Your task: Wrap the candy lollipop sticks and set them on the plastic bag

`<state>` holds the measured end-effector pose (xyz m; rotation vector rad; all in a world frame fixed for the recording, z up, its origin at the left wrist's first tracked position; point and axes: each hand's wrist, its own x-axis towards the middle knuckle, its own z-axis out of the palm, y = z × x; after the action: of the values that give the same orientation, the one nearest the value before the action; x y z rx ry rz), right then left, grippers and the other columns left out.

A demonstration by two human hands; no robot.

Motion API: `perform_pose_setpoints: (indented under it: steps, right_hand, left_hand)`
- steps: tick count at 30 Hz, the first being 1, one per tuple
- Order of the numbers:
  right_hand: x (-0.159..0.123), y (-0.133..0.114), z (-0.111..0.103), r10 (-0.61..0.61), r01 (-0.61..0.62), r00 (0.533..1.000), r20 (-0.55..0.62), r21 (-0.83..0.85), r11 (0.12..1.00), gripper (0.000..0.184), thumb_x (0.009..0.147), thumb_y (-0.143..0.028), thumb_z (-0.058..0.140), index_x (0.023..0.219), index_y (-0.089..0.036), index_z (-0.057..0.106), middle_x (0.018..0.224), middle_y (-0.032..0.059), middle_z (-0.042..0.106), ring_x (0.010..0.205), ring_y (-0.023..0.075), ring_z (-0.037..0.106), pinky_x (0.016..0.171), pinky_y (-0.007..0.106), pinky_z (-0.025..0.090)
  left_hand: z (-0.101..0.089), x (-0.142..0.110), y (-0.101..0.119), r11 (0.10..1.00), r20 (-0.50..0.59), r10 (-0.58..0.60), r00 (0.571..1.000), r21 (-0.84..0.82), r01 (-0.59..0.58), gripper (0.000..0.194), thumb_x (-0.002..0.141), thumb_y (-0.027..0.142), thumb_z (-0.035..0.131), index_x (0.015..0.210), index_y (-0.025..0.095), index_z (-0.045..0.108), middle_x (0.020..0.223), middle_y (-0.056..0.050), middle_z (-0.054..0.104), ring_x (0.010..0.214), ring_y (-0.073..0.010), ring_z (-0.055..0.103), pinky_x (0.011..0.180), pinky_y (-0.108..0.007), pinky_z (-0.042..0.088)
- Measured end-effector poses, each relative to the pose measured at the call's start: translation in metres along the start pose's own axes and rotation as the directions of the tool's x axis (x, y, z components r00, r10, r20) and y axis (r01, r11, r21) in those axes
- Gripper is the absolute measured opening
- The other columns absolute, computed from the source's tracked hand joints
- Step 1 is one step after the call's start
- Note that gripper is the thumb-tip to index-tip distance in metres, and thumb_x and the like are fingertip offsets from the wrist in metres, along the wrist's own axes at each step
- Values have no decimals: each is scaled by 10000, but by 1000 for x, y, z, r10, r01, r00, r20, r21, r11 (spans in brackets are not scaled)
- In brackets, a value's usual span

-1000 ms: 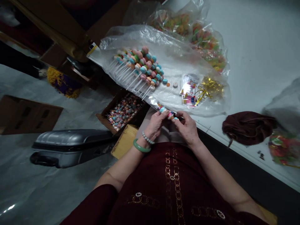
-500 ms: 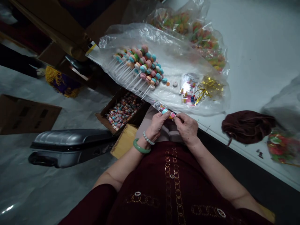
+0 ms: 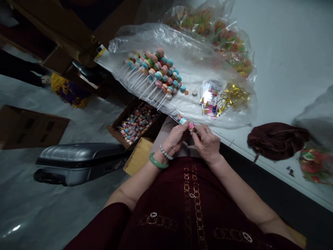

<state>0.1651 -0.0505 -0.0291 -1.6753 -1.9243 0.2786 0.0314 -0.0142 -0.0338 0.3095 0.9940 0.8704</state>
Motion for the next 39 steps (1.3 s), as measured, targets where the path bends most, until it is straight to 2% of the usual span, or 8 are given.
perform_pose_setpoints:
  steps: [8,13,20,25,30,33,36,39]
  right_hand:
    - [2,-1,6,92,-96,994,-66,-48,994,207,923,-289,505,860,-222,691,845,36,693,681,157,580,584,284,312]
    - [3,-2,10,39,-41,999,-14,-127,991,272,943,-322,473,810,-208,681,838,50,661,596,141,524,554,302,285]
    - [4,11,-6,83,-100,994,76,251,963,313,902,-330,549,1190,-246,638,1097,73,675,913,214,630,740,313,473]
    - [-8,13,-11,174,-235,964,200,343,909,176,889,-304,537,895,-250,705,778,12,699,708,183,630,676,298,456]
    - [-7,-6,2,173,-227,970,169,381,896,204,892,-305,500,876,-244,693,812,28,716,737,189,641,709,300,453]
    - [-5,-7,9,222,-278,960,170,487,828,190,882,-329,510,865,-242,678,804,21,701,748,188,630,725,302,461]
    - [-6,-1,11,296,-384,923,246,637,669,185,866,-370,538,810,-237,653,699,-13,636,651,162,570,643,281,446]
    - [-9,6,9,307,-421,907,290,664,618,192,850,-386,557,784,-231,649,642,-28,591,603,148,527,580,263,405]
  left_hand:
    - [4,-3,-5,1000,11,-9,1000,21,9,441,545,461,880,708,111,667,659,-8,639,613,-97,537,655,-258,415]
    - [10,-3,-8,999,41,19,999,31,-20,396,562,421,882,634,123,631,595,24,589,593,-78,507,636,-237,417]
    - [-7,0,5,999,39,-35,999,-20,36,340,707,447,787,846,151,695,811,-37,708,726,-143,641,736,-288,500]
    - [-18,1,17,1000,61,-15,998,-24,17,359,778,478,725,936,156,697,920,-73,732,818,-187,684,778,-334,526]
    - [-11,-1,13,1000,33,3,999,-13,-3,362,783,484,722,917,148,696,882,-79,737,801,-181,691,773,-315,535]
    - [-11,-4,12,1000,56,-19,998,-9,19,375,791,501,707,924,150,702,888,-85,740,808,-182,690,770,-315,542]
    - [-17,-5,16,997,92,-81,992,-4,82,399,789,513,704,952,149,705,910,-90,735,778,-183,683,755,-331,547]
    - [-23,-2,24,998,14,7,1000,-57,-6,308,770,410,751,926,149,700,852,-56,718,741,-159,666,763,-320,546]
